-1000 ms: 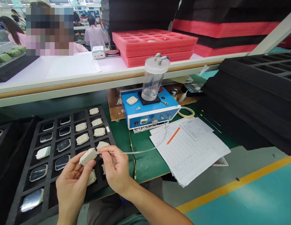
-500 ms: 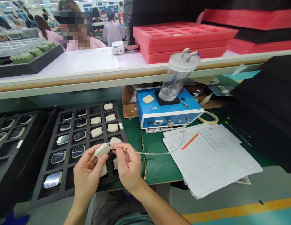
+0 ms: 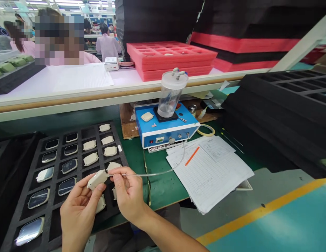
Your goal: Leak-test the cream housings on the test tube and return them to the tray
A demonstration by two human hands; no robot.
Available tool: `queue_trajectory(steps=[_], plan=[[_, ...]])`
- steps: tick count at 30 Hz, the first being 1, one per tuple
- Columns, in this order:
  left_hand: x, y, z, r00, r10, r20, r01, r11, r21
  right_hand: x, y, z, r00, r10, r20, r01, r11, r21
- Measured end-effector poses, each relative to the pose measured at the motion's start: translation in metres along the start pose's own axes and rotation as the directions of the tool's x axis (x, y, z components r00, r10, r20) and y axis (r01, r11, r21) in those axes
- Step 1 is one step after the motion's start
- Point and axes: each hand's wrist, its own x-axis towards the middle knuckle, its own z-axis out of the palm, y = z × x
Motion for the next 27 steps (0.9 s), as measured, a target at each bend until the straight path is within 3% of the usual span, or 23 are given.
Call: queue_trajectory(steps=[7, 11, 13, 15, 16, 17, 20, 22, 24, 27], plan=[[-0.002, 0.004, 0.002, 1.000, 0.011, 0.003, -0.011, 1.000, 0.007, 0.000, 0.000, 0.000, 1.000, 0.003, 0.005, -0.003, 1.000, 0.011], [0.003, 0.018, -0.008, 0.988, 0.096, 0.119, -0.115, 0.979, 0.166, -0.004, -0.001, -0.002, 1.000, 0.021, -0.002, -0.021, 0.998, 0.058], [0.025, 0.033, -0.012, 0.953, 0.204, 0.224, -0.274, 0.895, 0.352, -0.008, 0.000, -0.003, 0.999, 0.027, -0.033, -0.024, 0.997, 0.079], [0.065, 0.049, -0.014, 0.904, 0.315, 0.289, -0.426, 0.710, 0.560, -0.010, 0.001, -0.003, 0.998, 0.035, -0.051, -0.030, 0.996, 0.089], [0.090, 0.055, -0.013, 0.897, 0.333, 0.292, -0.441, 0.616, 0.652, -0.011, 0.002, -0.003, 0.998, 0.040, -0.052, -0.035, 0.996, 0.087], [0.117, 0.059, -0.012, 0.902, 0.330, 0.279, -0.427, 0.584, 0.690, -0.011, 0.002, -0.003, 0.998, 0.045, -0.048, -0.041, 0.996, 0.081], [0.186, 0.054, -0.006, 0.928, 0.269, 0.258, -0.369, 0.575, 0.730, -0.012, 0.003, -0.003, 0.998, 0.051, -0.032, -0.049, 0.997, 0.052], [0.211, 0.042, 0.000, 0.935, 0.243, 0.256, -0.352, 0.584, 0.732, -0.011, 0.003, -0.004, 0.998, 0.047, -0.031, -0.046, 0.998, 0.035], [0.219, 0.032, 0.003, 0.933, 0.245, 0.263, -0.359, 0.582, 0.730, -0.012, 0.002, -0.005, 0.999, 0.044, -0.023, -0.044, 0.999, 0.017], [0.208, 0.034, -0.009, 0.920, 0.269, 0.284, -0.388, 0.540, 0.747, -0.014, 0.002, -0.008, 0.998, 0.060, 0.003, -0.060, 0.998, -0.014]])
